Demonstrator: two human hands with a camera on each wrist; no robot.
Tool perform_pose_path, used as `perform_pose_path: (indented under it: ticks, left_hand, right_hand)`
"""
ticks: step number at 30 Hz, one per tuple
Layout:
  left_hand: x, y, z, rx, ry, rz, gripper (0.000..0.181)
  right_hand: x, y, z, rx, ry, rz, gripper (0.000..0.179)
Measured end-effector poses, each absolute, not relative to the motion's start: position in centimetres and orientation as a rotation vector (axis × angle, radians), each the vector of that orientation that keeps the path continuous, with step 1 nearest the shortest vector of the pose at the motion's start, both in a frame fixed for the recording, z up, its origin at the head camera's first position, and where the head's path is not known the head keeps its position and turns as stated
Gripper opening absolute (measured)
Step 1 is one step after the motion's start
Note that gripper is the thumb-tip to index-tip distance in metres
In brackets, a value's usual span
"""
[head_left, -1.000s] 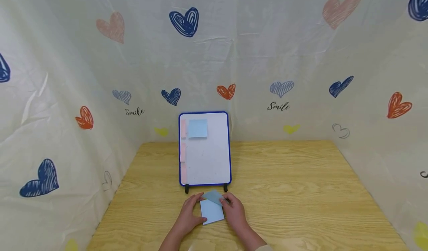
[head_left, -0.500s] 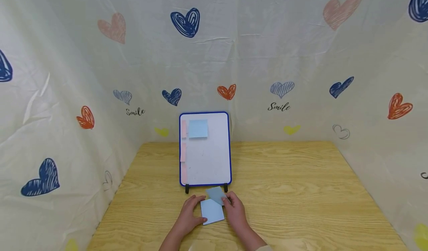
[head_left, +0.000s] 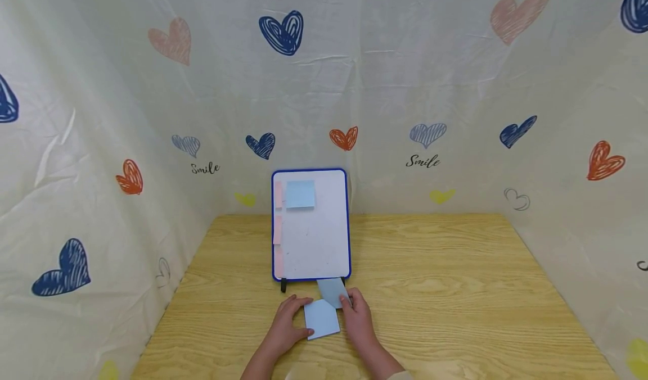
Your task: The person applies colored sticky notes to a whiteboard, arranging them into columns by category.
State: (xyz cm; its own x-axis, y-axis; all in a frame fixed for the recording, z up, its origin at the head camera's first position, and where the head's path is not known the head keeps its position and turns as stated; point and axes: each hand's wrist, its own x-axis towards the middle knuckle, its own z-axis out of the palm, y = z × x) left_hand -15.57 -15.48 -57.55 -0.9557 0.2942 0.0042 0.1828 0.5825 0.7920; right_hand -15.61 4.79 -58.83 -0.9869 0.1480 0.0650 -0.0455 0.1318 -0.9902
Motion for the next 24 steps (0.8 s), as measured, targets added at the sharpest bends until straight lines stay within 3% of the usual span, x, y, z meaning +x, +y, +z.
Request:
perform_pose_path:
  ticks: [12, 24]
  left_hand:
    - [-15.6, -15.5, -57.3, 0.45, 2.687, 1.322, 0.058]
    - [-15.5, -15.5, -57.4, 0.496, 2.707, 1.271, 0.058]
  right_hand:
    - [-15.9, 5.2, -58.4, -0.246, -2.149, 2.074, 0.012]
    - [-14.6, 5.2, -53.7, -0.238, -2.127, 2.13, 0.01]
